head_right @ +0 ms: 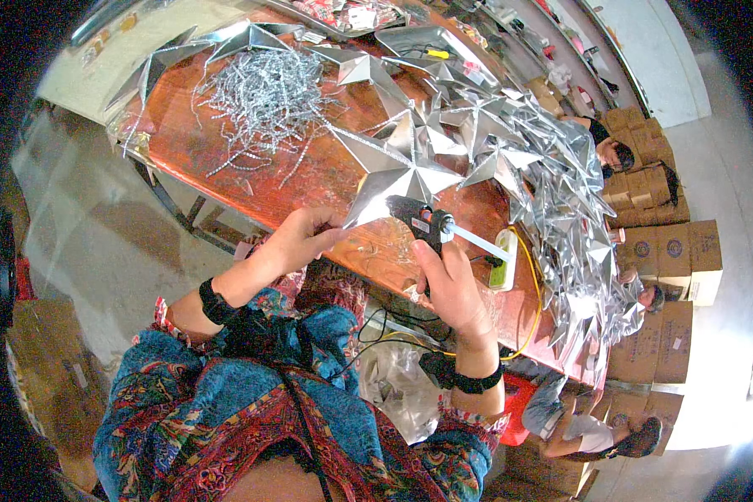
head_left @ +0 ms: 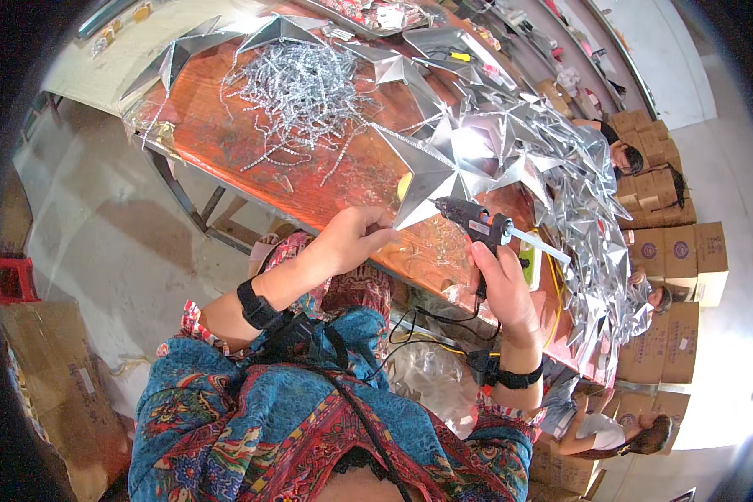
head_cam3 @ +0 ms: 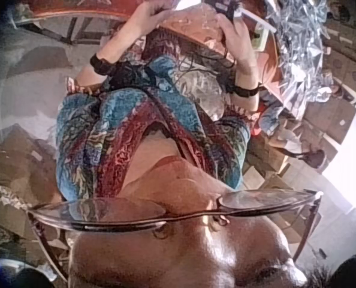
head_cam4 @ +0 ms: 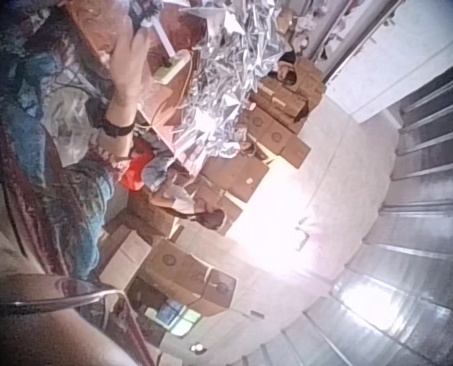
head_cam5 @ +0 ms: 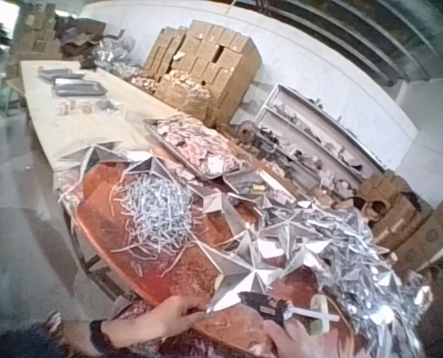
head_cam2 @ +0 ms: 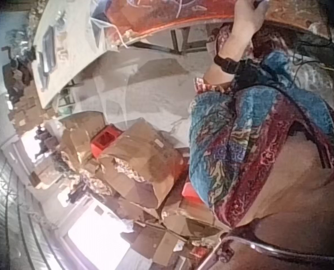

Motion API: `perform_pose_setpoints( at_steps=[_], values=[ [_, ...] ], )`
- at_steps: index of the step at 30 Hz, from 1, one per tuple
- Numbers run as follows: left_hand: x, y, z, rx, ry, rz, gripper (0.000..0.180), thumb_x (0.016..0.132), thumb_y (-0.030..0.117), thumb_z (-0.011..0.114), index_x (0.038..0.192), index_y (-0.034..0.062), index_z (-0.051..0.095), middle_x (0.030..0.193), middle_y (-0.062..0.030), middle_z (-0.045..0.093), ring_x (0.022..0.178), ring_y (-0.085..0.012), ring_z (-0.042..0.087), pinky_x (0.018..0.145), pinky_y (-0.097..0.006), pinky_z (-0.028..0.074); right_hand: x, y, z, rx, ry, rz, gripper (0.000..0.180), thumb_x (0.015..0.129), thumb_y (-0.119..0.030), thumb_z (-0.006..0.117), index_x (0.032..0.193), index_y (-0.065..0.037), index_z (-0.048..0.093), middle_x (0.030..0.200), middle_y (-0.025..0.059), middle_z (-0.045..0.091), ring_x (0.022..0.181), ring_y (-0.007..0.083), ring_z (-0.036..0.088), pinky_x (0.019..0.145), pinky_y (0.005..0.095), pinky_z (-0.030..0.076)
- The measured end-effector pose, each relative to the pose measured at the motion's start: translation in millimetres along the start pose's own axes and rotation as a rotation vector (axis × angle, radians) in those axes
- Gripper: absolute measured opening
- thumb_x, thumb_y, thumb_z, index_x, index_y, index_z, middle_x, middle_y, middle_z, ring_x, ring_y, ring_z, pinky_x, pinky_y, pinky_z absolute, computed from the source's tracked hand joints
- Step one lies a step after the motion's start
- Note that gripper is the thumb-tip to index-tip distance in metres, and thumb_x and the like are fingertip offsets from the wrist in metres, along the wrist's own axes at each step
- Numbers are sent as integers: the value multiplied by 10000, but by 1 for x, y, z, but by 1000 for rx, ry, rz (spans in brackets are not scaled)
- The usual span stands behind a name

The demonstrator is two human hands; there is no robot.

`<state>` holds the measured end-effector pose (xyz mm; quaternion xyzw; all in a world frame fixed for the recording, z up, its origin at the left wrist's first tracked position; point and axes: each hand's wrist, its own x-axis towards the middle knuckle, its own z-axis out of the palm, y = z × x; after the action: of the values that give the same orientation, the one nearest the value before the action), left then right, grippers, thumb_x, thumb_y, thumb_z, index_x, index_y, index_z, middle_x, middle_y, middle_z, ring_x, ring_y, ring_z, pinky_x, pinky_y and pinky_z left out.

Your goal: Applying glue and stuffing to manufacture decorative silver stars.

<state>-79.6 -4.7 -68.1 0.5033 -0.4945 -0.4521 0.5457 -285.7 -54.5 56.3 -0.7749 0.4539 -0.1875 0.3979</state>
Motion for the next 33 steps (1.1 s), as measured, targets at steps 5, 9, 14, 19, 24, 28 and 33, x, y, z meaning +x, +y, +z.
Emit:
perform_pose_setpoints(
  at_steps=[5,9,14,19,24,28,33],
  values=[
    [-1,2,-1,32,-3,-6,148,821,139,592,807,-9,595,585,-7,437,565,-80,387,506,-273,340,0,0,0,4,-36,-11,275,907,-227,487,1008,27,519,646,67,499,518,139,487,489,283,391],
    [-1,3,-1,32,-9,-15,152,821,139,595,793,-10,587,581,-8,432,563,-83,387,505,-274,339,-1,-2,2,-23,-31,-11,285,904,-233,489,1023,24,518,656,75,502,521,145,489,493,290,394],
    [0,1,-1,32,-6,9,157,820,141,598,784,-10,581,577,-11,428,562,-85,386,503,-278,338,-2,-2,3,-48,5,-26,291,903,-247,492,997,28,520,658,87,505,527,153,488,503,298,396],
    [0,-2,-1,40,-4,12,154,819,138,594,795,-14,582,579,-18,434,562,-88,390,503,-283,341,-2,0,3,-119,22,4,292,901,-252,494,942,36,522,645,86,500,526,163,489,506,305,392],
    [1,-3,-1,66,2,83,153,837,138,578,821,-14,581,596,-1,446,567,-68,400,499,-263,345,-5,-4,3,-23,31,31,272,900,-241,497,894,30,522,618,74,495,514,151,472,504,301,383],
    [-2,-4,-2,51,-5,128,155,855,143,566,810,-5,563,614,20,445,570,-46,399,492,-242,343,-9,-6,2,3,9,70,261,900,-234,500,874,24,525,625,67,501,509,137,455,502,296,373],
    [-4,-3,-2,48,-13,89,156,856,147,574,785,12,538,613,34,441,570,-38,407,488,-231,339,-14,-5,5,-50,-27,39,250,900,-234,499,887,12,536,652,89,501,550,175,492,524,314,374]
  ],
)
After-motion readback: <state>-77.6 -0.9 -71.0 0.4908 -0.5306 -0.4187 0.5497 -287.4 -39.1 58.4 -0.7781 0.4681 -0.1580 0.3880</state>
